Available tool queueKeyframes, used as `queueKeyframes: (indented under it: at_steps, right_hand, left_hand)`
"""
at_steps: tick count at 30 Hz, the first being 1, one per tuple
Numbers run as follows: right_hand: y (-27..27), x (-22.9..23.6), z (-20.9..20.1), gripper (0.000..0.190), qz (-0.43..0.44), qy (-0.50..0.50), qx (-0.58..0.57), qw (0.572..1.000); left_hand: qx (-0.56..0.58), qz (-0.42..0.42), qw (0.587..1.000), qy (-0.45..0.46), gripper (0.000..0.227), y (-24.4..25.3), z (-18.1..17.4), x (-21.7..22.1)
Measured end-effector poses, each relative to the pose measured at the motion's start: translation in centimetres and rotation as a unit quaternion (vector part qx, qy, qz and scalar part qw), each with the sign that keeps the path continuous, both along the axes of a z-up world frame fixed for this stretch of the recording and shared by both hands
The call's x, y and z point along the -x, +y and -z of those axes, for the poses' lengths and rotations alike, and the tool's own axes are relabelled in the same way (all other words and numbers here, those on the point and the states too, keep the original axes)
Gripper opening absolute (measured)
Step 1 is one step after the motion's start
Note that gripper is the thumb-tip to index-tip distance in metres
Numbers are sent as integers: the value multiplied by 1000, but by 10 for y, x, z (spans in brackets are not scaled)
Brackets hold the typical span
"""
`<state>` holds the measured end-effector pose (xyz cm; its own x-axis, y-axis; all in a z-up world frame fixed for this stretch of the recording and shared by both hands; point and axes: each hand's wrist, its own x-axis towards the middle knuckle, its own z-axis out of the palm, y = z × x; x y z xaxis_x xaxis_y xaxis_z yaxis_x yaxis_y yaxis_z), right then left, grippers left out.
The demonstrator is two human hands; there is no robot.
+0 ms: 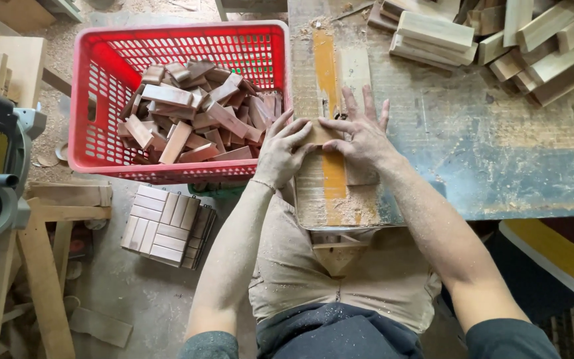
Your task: Routing the edges of small wooden blocks using a router table and organizing them into a basket.
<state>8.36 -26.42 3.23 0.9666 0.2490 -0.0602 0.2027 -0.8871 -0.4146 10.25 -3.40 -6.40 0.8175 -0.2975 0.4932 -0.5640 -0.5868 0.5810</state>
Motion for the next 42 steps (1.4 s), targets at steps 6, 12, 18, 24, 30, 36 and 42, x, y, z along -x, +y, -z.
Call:
queueKeyframes:
  at_steps: [6, 12, 18, 24, 30, 36, 42]
  right_hand:
    - [-2, -30, -4, 60, 5, 11, -3, 1000]
    - [-3, -53, -10, 62, -12, 60, 14, 998]
    - [1, -75, -21, 58, 8, 79, 7, 997]
    - [25, -94, -69, 59, 72, 139, -18, 988]
    - [24, -117, -44, 60, 88, 51, 31, 994]
    - [-14, -97, -29, 52, 37, -60, -191, 979]
    - [-20, -63, -88, 44, 108, 42, -531, 839]
  left_hand:
    - [3, 2, 1000, 9, 51, -4, 25, -39]
    - [7, 70, 996, 60, 43, 0, -36, -41]
    - [3, 62, 997, 52, 43, -3, -33, -65]
    - [-30, 51, 995, 82, 44, -5, -35, -100]
    - [-92, -52, 992, 68, 48, -25, -20, -127]
    - [0, -24, 987, 161, 33, -20, -67, -117]
    - [378, 74, 765, 516, 59, 6, -168, -88]
